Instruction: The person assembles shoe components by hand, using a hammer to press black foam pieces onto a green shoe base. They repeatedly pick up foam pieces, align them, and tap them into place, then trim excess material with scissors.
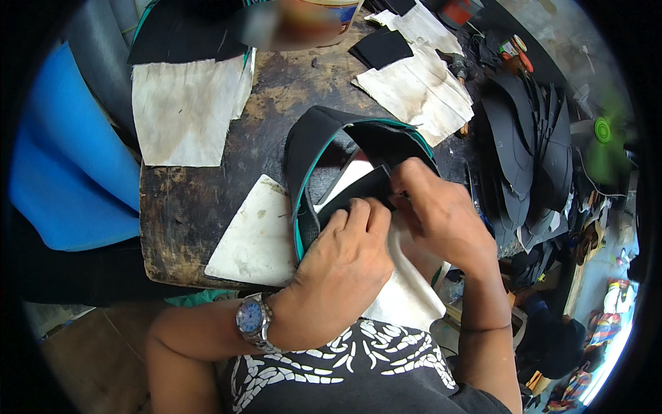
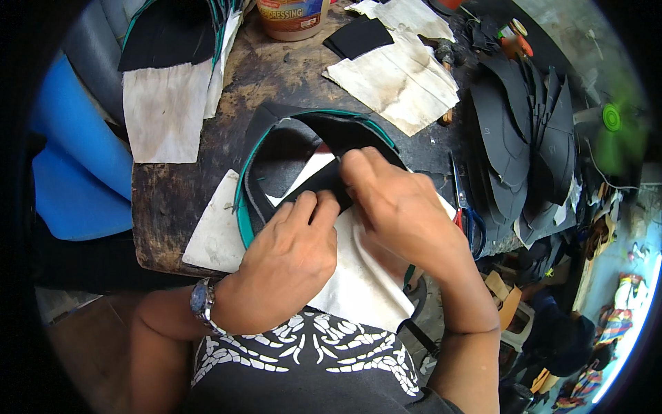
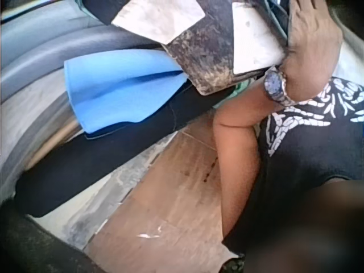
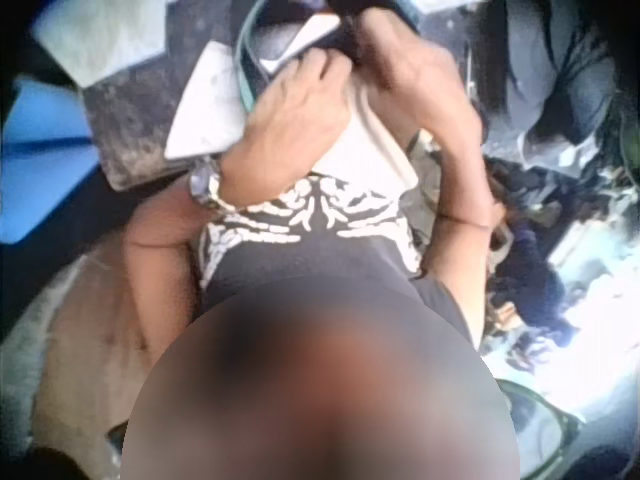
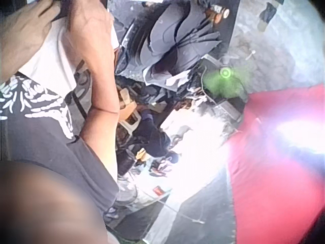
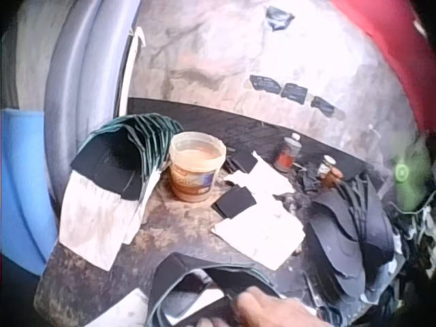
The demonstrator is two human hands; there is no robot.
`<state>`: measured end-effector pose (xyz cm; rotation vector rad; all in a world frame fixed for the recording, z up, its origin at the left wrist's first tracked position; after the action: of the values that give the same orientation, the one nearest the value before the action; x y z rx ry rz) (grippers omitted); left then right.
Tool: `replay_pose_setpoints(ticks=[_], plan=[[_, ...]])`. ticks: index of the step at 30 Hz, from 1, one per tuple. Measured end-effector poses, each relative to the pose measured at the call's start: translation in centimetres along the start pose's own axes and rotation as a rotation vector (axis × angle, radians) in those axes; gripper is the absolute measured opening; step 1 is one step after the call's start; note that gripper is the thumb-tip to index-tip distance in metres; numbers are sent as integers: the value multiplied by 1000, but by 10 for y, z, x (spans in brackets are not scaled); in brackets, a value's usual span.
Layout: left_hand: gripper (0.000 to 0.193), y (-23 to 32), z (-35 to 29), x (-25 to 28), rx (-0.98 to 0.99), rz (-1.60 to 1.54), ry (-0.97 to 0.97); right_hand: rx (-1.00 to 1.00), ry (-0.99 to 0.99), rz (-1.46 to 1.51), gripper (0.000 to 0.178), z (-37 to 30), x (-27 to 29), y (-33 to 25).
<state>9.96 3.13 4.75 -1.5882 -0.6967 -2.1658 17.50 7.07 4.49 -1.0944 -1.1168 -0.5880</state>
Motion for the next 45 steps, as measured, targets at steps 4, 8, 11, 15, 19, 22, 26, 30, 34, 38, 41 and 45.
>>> replay_pose_setpoints(ticks=[4, 8, 11, 15, 19, 22, 26, 30, 34, 38, 41, 45], plan=[[22, 3, 1, -11, -15, 73, -48, -209, 112, 64, 32, -31, 28, 20], [24, 5, 1, -15, -62, 89, -94, -115, 235, 128, 33, -52, 34, 8], [25, 6, 1, -16, -79, 74, -107, 67, 304, 238, 37, -65, 25, -18], [35, 5, 2, -13, -69, 46, -88, 17, 309, 197, 60, -75, 4, -22], [42, 8, -2, -19, -140, 137, -154, -193, 454, 167, 70, -85, 1, 0], [37, 7, -1, -17, -159, 152, -154, -349, 484, 331, 64, -92, -13, 23], [33, 4, 2, -23, -177, 73, -328, -346, 696, 369, 53, -101, -4, 36], [29, 7, 1, -26, -272, 131, -429, -362, 657, 326, 55, -92, -5, 54], [30, 1, 7, -15, -282, -28, -423, -184, 698, 235, 57, -91, 7, 45], [23, -20, 39, -24, -207, -345, -604, 159, 592, -120, 74, -95, 0, -2], [13, -33, 81, -31, -90, -482, -551, 268, 590, -214, 58, -100, -13, -19], [21, -12, 92, -36, -124, -267, -340, 232, 709, -164, 66, -106, -15, -16]])
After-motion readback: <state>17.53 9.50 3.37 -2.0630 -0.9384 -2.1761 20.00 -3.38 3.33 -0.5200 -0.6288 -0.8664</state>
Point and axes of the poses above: each hand's wrist, its own z-axis towards the middle knuckle, its own x-axis out of the back of the hand, y = z × x, the point moved 10 cm from there along z, towards the middle knuckle, and after that the axes turned 8 degrees about x, right-handed, at the moved point
